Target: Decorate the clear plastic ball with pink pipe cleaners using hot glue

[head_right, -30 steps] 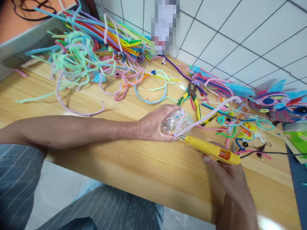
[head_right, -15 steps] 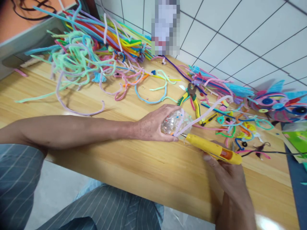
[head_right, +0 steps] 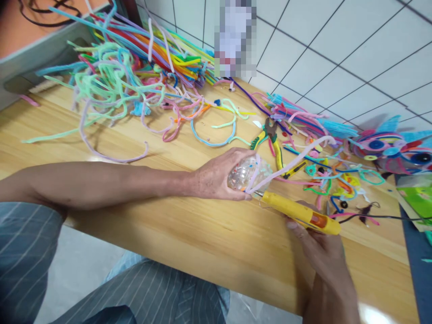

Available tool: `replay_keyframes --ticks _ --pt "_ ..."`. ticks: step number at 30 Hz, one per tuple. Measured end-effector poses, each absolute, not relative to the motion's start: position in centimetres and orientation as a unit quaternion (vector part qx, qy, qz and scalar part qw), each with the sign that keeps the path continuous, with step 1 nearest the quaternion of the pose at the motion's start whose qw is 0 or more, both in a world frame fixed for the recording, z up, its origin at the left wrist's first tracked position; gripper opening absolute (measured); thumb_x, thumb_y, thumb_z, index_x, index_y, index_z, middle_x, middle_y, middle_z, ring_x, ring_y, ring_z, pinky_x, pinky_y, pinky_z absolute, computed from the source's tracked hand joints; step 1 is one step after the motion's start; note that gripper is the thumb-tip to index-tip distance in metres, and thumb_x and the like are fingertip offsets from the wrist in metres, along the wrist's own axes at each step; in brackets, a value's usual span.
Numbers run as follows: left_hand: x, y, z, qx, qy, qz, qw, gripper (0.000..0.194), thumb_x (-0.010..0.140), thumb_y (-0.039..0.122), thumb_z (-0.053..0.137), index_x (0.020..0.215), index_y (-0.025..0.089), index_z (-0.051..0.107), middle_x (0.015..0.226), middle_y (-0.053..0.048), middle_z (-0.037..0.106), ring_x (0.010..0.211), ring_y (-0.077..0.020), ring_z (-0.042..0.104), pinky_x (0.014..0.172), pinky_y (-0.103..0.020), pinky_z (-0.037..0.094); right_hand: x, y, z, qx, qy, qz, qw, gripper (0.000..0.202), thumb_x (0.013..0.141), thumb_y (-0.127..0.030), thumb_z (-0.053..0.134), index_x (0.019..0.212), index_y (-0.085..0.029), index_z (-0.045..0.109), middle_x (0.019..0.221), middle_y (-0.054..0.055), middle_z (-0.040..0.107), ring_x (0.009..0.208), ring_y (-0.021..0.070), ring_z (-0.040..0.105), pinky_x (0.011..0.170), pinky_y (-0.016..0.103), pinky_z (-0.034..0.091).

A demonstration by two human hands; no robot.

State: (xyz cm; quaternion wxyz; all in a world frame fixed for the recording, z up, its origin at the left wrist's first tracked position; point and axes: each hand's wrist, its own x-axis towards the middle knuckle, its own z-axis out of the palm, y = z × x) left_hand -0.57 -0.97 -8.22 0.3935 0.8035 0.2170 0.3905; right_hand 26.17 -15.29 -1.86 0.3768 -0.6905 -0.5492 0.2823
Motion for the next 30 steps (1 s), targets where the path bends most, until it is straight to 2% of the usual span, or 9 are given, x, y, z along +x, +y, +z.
replay_keyframes --ticks 6,11,14,17,24,30 --pt "-0.5 -0.9 -8.3 0.804 0.216 0.393 0.391 0.086 0.075 0.055 0.088 0.145 0.021 0.05 0.148 -0.018 0.062 0.142 -0.0367 0.06 0.123 -0.059 0.05 26.8 -15.7 -2.5 -0.722 -0.519 0.26 0.376 0.023 0.062 -0.042 0.088 0.077 -0.028 0.079 0.076 0.002 0.077 0.069 0.025 0.075 0.062 0.033 0.064" --pt "-0.6 -0.9 -8.3 0.807 0.208 0.396 0.386 0.089 0.077 0.057 0.086 0.148 0.02 0.048 0.147 -0.019 0.063 0.142 -0.0363 0.06 0.122 -0.058 0.05 27.3 -15.9 -2.9 -0.71 -0.533 0.255 0.383 0.021 0.064 -0.04 0.089 0.079 -0.028 0.081 0.081 0.003 0.078 0.074 0.0252 0.076 0.066 0.033 0.065" --pt "-0.6 -1.0 -8.4 0.804 0.205 0.401 0.388 0.088 0.077 0.055 0.086 0.149 0.019 0.048 0.146 -0.019 0.063 0.141 -0.0368 0.06 0.122 -0.059 0.05 27.5 -16.0 -3.0 -0.709 -0.537 0.258 0.378 0.018 0.066 -0.039 0.088 0.08 -0.029 0.082 0.081 0.003 0.078 0.073 0.0244 0.075 0.065 0.033 0.064" --pt "-0.6 -1.0 -8.4 0.805 0.208 0.398 0.389 0.091 0.076 0.06 0.086 0.149 0.019 0.048 0.148 -0.02 0.062 0.141 -0.0372 0.06 0.122 -0.058 0.05 27.4 -16.1 -2.9 -0.704 -0.546 0.261 0.371 0.016 0.068 -0.038 0.087 0.081 -0.03 0.083 0.081 0.002 0.078 0.07 0.023 0.073 0.063 0.031 0.062" --pt "-0.5 -0.9 -8.3 0.807 0.205 0.397 0.388 0.088 0.078 0.056 0.085 0.148 0.02 0.048 0.147 -0.019 0.063 0.142 -0.0367 0.059 0.123 -0.058 0.049 27.4 -15.9 -2.9 -0.701 -0.547 0.257 0.38 0.015 0.068 -0.038 0.087 0.079 -0.029 0.082 0.083 0.003 0.078 0.077 0.024 0.075 0.07 0.033 0.064" --pt "-0.6 -1.0 -8.0 0.807 0.207 0.393 0.389 0.084 0.079 0.055 0.085 0.146 0.019 0.049 0.147 -0.02 0.063 0.142 -0.0369 0.059 0.122 -0.058 0.05 26.6 -15.7 -2.8 -0.712 -0.509 0.258 0.409 0.021 0.062 -0.038 0.09 0.077 -0.028 0.079 0.077 0.002 0.078 0.072 0.0236 0.075 0.065 0.031 0.064"
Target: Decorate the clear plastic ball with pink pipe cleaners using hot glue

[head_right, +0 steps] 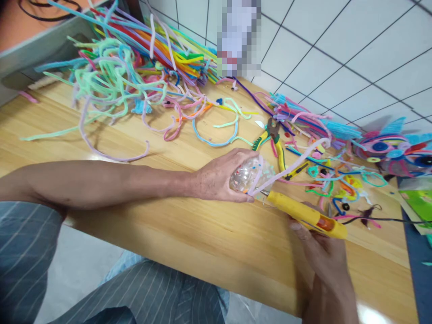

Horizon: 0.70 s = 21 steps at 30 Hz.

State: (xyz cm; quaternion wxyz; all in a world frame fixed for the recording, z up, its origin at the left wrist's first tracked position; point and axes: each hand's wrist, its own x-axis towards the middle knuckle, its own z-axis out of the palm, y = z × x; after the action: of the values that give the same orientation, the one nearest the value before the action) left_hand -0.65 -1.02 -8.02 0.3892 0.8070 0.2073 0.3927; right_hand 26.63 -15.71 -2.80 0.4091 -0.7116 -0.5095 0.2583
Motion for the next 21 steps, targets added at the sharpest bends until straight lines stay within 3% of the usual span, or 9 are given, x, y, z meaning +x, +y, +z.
replay_keyframes --ticks 7,21 --pt "-0.7 -1.17 -7.92 0.807 0.205 0.397 0.386 0.084 0.078 0.052 0.087 0.146 0.021 0.05 0.146 -0.018 0.064 0.141 -0.0365 0.061 0.121 -0.058 0.051 26.03 -15.59 -2.94 -0.712 -0.471 0.262 0.45 0.029 0.055 -0.036 0.091 0.081 -0.028 0.082 0.076 0.001 0.08 0.068 0.0232 0.077 0.067 0.032 0.067" --pt "-0.75 -1.19 -8.27 0.811 0.2 0.4 0.378 0.084 0.079 0.052 0.086 0.148 0.022 0.048 0.148 -0.018 0.062 0.142 -0.0369 0.06 0.121 -0.059 0.051 26.43 -15.77 -2.88 -0.722 -0.485 0.27 0.412 0.023 0.061 -0.039 0.09 0.081 -0.029 0.082 0.08 0.005 0.08 0.073 0.026 0.076 0.069 0.037 0.064"
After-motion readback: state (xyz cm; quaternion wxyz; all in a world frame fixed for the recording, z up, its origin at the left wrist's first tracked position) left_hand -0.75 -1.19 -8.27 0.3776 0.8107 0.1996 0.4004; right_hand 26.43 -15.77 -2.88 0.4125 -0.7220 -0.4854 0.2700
